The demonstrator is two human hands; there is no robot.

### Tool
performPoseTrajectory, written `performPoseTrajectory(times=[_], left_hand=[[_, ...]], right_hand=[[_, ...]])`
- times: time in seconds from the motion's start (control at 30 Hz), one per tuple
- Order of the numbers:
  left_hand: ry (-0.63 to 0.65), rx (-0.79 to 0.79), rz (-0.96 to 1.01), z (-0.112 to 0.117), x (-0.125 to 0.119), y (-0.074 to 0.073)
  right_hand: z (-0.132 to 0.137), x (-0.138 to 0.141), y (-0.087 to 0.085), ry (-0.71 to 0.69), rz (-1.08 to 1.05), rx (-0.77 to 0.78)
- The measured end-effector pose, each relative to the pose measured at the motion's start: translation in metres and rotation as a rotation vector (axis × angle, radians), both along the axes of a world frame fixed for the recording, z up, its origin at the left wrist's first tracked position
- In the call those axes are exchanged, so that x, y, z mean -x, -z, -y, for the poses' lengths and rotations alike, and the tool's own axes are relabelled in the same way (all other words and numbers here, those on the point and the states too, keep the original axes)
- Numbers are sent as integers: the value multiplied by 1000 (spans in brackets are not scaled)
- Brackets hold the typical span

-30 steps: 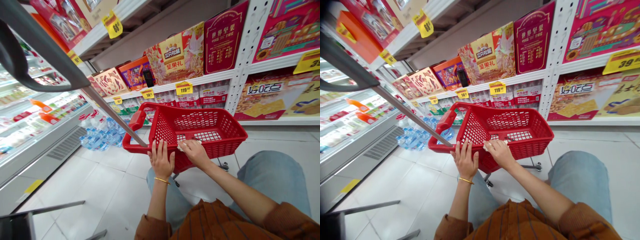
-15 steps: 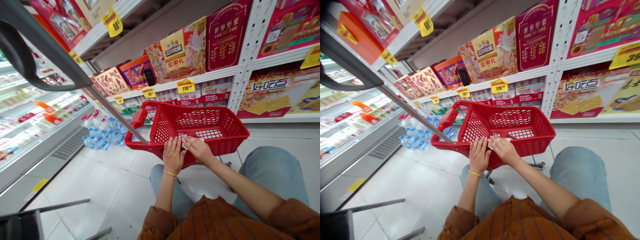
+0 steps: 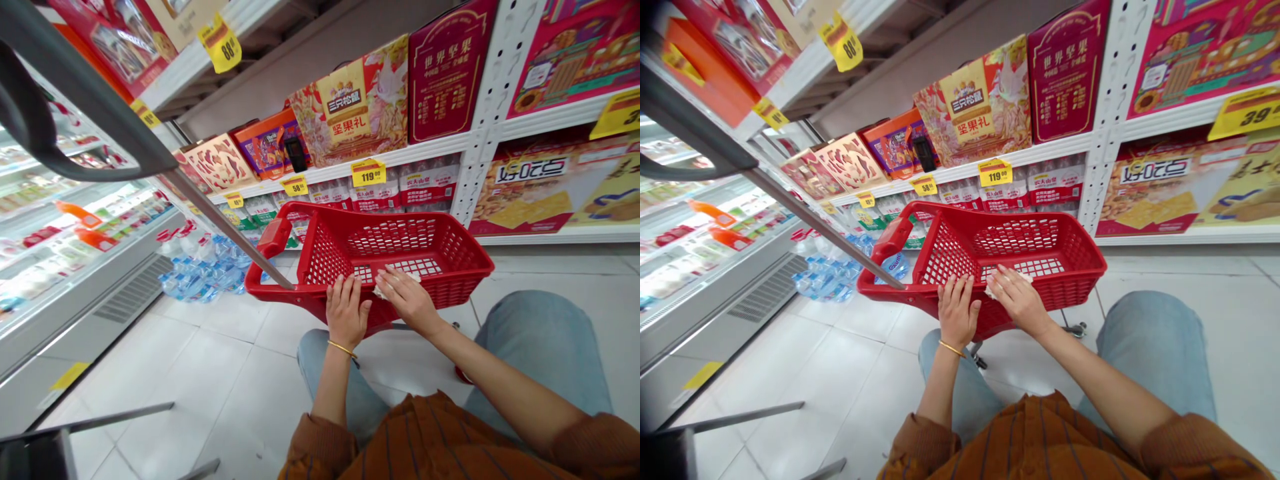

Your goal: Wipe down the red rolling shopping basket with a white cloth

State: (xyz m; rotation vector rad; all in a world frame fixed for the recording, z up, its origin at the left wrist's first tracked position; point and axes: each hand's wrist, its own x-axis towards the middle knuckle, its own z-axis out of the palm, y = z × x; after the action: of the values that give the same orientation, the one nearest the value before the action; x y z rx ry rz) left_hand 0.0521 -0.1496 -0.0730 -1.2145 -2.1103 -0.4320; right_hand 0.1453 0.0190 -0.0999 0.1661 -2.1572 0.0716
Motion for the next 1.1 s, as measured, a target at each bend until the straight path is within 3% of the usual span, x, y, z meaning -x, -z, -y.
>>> performPoseTrajectory(times=[0.27,0.77,0.9,1.1], left_hand=[[7,-13,18,3,1,2],[17,-99,70,4,-1,-1],[14,-104,81,4,-3,0],[22,-98,98,7,-4,0]], right_hand=[[19,22,-3,56,31,38],[-15,-10,9,55,-6,63],[-2,-7,1,58,-36,109],[26,14,-8,20,-17,55]])
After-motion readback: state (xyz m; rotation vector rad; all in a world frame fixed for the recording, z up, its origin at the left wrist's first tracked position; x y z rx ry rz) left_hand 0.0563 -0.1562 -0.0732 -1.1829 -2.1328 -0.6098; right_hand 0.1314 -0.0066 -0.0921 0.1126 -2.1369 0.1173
